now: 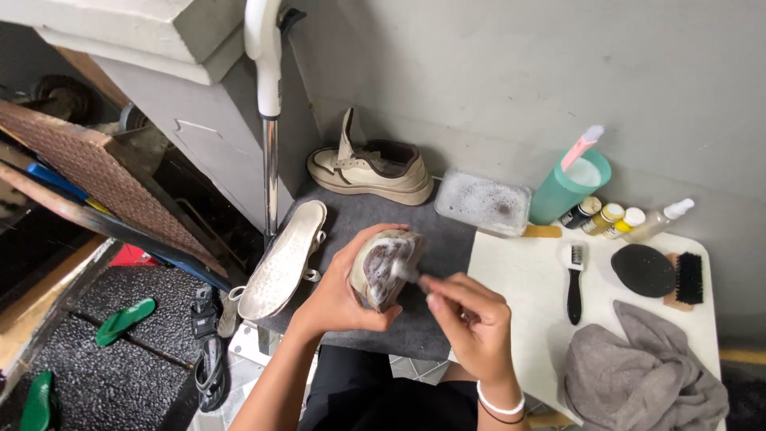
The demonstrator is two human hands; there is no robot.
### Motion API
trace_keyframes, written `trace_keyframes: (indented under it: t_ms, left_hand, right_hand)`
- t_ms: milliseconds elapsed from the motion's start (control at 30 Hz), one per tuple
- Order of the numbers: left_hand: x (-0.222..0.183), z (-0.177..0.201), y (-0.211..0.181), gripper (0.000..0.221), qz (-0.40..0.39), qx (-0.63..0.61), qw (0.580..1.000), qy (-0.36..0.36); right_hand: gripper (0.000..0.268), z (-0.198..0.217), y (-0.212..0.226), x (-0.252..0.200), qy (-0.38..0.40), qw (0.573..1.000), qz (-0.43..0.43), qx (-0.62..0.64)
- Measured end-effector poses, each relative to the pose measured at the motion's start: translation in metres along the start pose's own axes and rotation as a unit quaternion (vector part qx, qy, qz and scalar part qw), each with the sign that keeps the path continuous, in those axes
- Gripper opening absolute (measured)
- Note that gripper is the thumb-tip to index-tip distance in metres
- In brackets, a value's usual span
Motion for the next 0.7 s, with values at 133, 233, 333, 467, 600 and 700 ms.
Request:
trace_keyframes:
  t_ms: [133,233,333,467,600,700]
  left_hand:
    - [0.001,-0.007,-0.001,0.085,0.017,0.017,0.999,0.021]
    - [0.004,-0.011,-0.001,0.085,0.010,0.003,0.999,0.039]
    - [0.005,-0.014,0.001,0.086,-0.006,0.006,0.999,0.050]
    - [0.009,-0.014,0.005,0.087,-0.008,-0.022,0.999,0.047]
    - [0.005,-0.008,0.009,0.086,-0.009,-0.036,0.998,0.042]
    - [0.003,0.000,0.013,0.087,-0.013,-0.032,0.999,0.029]
  right_hand:
    - [0.027,0.015,-0.002,-0.006,-0.079,0.996,0.004,-0.027]
    - [0.021,0.003,0.002,-0.003,0.004,1.000,-0.015,0.022]
    - [0.025,0.018,0.005,-0.007,-0.092,0.995,0.001,-0.039]
    - [0.022,0.012,0.006,-0.002,-0.058,0.998,-0.009,0.004]
    - [0.026,0.002,-0.008,-0.008,-0.002,0.999,0.006,0.047]
    - [0.025,0.005,0.010,-0.006,-0.100,0.994,-0.009,-0.047]
Point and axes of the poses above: each hand's wrist, its own x-axis towards the middle knuckle, its own z-axis out of the back of the hand, y = z × x, the point moved 9 cm from there along x, towards the middle knuckle, and after that the axes turned 9 degrees about -z, right-handed, at the moved point
